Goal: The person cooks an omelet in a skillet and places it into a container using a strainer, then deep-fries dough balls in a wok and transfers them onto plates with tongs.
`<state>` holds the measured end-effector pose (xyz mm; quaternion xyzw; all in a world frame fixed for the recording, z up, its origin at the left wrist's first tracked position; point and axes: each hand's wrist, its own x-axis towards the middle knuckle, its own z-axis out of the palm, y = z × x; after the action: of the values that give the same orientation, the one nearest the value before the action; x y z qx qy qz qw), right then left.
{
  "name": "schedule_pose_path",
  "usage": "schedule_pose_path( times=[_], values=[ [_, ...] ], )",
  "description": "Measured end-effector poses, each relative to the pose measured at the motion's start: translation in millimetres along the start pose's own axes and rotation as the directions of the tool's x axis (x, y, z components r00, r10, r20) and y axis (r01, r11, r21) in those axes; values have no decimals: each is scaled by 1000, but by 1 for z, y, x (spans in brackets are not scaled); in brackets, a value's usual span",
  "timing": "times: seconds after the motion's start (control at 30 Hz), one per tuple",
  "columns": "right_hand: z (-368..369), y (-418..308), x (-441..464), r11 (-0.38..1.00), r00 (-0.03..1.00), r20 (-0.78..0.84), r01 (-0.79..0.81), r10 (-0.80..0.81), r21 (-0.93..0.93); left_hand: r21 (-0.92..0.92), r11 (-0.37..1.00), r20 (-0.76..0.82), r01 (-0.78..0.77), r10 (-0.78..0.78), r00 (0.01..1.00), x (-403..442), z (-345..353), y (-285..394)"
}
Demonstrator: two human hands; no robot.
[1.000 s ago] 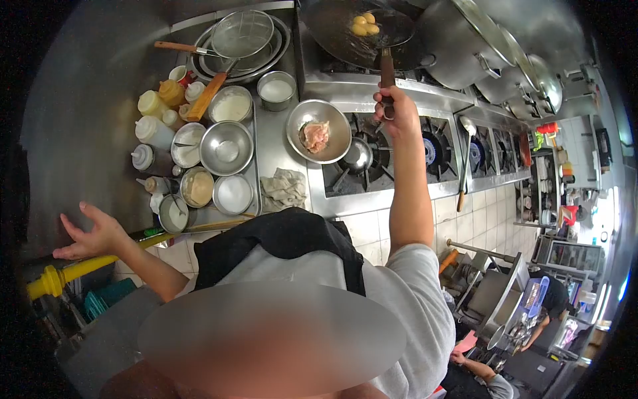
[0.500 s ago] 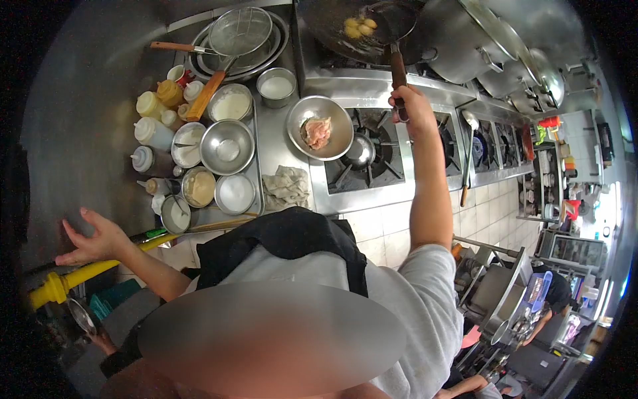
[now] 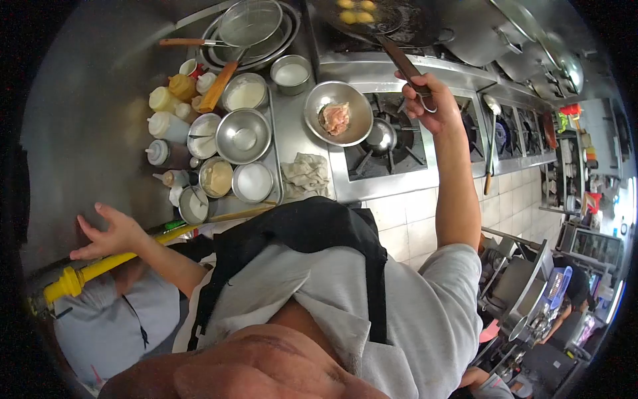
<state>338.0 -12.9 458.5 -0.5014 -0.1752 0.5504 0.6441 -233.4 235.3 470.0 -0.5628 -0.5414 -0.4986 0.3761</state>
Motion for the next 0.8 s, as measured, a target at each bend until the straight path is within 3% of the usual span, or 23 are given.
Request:
schedule_pose_path(
  times=[0.07,0.13,0.17,0.23,0.27,0.3,0.37,0.47,0.6,0.8],
  values=[
    [3,6,4,998,999,36,5,-7,64,41,999,5,-19,19,1000,5,-7,10],
    [0,13,11,997,998,53,14,-18,76,-362,912,-24,193,-216,976,10,-19,45],
    [2,14,13,997,998,62,22,-26,69,-405,913,-117,51,-107,987,6,-15,58],
    [6,16,15,997,998,62,19,-23,69,-493,853,6,-174,203,979,-6,-10,86],
    [8,16,15,997,998,48,29,-32,72,-687,714,100,-137,279,955,-8,3,111],
    [9,17,16,997,997,61,33,-37,70,-750,662,267,6,294,918,-23,15,134],
    [8,18,17,997,998,61,29,-33,69,-622,780,558,63,385,735,-61,53,155],
    [10,17,17,997,998,57,37,-41,61,-481,873,828,80,422,369,-89,95,176],
    [12,21,21,995,998,39,42,-46,95,-440,898,837,-8,413,359,-101,113,184],
    [9,25,26,982,996,75,31,-45,186,-331,942,912,62,302,277,-109,126,184]
  ],
)
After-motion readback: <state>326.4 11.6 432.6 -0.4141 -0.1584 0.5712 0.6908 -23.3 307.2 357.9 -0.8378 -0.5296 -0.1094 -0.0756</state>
